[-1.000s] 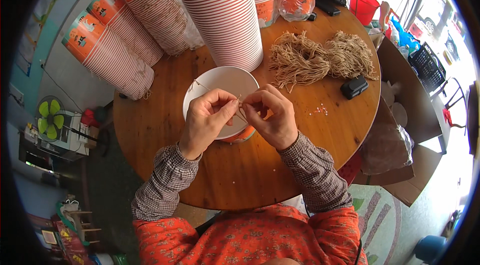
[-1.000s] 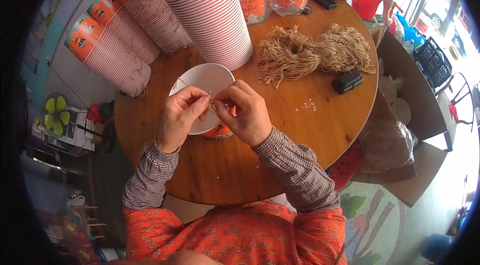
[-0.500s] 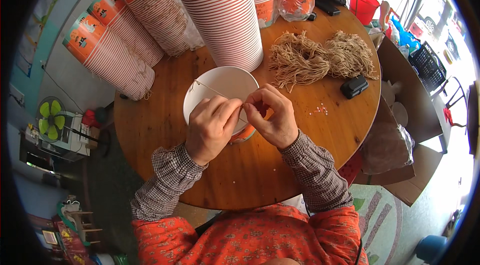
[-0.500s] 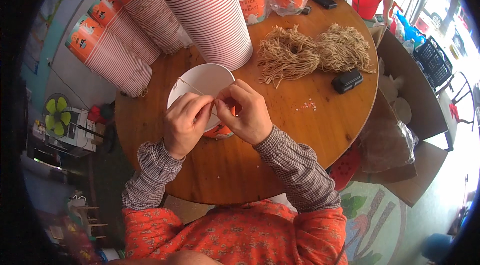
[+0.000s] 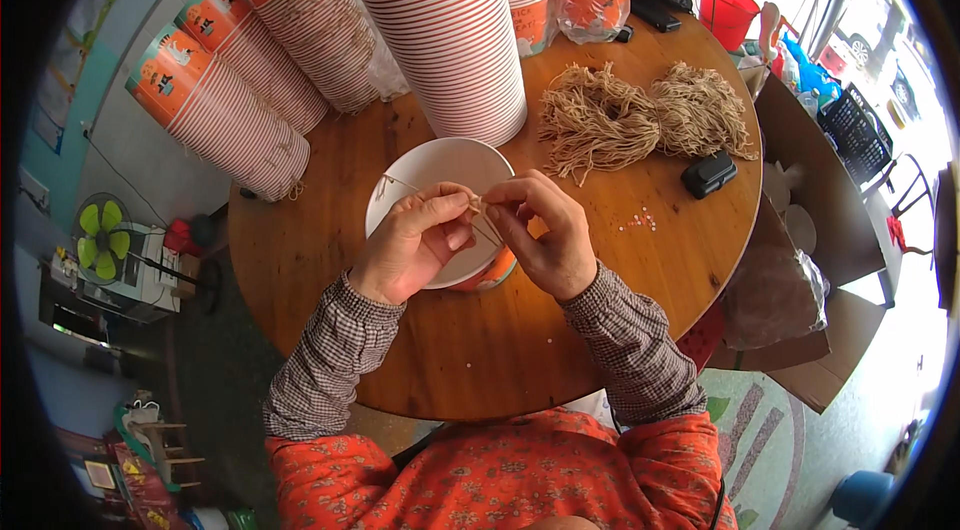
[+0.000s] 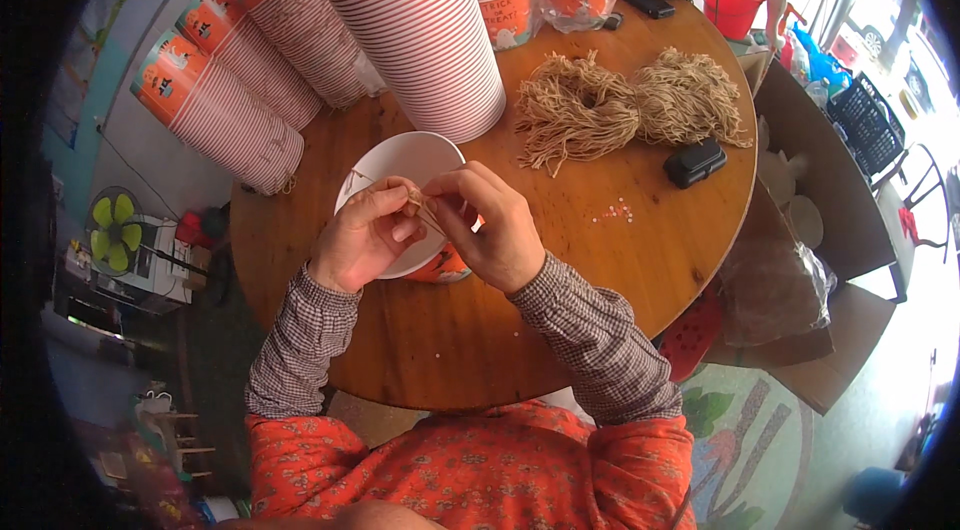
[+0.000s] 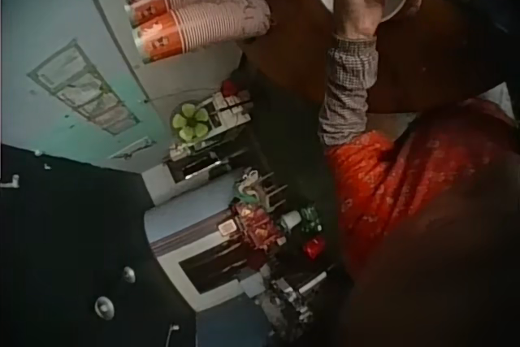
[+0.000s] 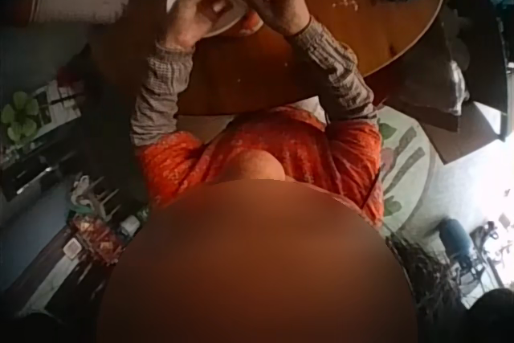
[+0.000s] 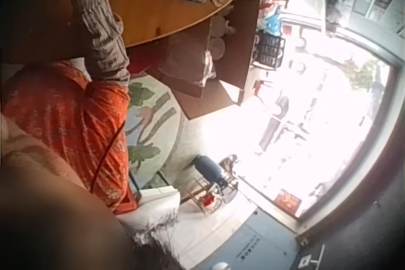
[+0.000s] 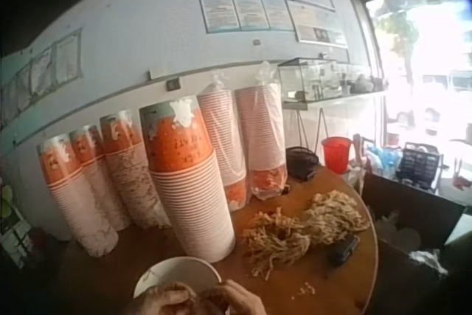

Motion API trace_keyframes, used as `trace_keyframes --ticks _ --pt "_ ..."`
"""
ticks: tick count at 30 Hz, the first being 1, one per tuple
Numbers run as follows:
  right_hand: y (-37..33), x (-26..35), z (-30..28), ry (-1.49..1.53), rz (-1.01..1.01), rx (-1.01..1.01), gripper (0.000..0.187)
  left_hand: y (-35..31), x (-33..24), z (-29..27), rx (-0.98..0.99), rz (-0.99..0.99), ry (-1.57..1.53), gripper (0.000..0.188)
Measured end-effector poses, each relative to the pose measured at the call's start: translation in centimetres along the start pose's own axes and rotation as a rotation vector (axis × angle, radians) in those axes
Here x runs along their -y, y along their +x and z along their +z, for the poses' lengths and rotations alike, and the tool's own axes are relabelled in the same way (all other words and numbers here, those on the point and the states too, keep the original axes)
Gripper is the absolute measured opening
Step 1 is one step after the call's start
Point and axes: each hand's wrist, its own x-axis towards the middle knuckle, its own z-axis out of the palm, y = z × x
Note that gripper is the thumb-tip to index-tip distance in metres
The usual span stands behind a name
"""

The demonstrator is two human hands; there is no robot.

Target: Threading fiber rope handles through holes in plastic buckets.

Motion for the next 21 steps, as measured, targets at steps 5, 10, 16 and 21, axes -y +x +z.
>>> trace_keyframes --ticks 5,10,16,21 --pt "0.0 0.5 -0.3 0.023 0.016 -0.053 0.020 0.1 0.2 -0.1 -0.023 -0.021 -0.021 0.014" --pt "0.0 0.3 -0.3 -0.010 -0.019 -0.043 0.018 0.0 0.6 0.5 -0.021 0.036 0.120 0.014" --pt "-0.1 -0.1 -0.5 0.074 0.080 -0.085 0.012 -0.9 0.2 1.2 -0.049 0.149 0.402 0.015" --pt "-0.3 -0.6 -0.3 0.172 0.137 -0.099 0.007 -1.2 0.1 1.7 -0.038 0.166 0.524 0.015"
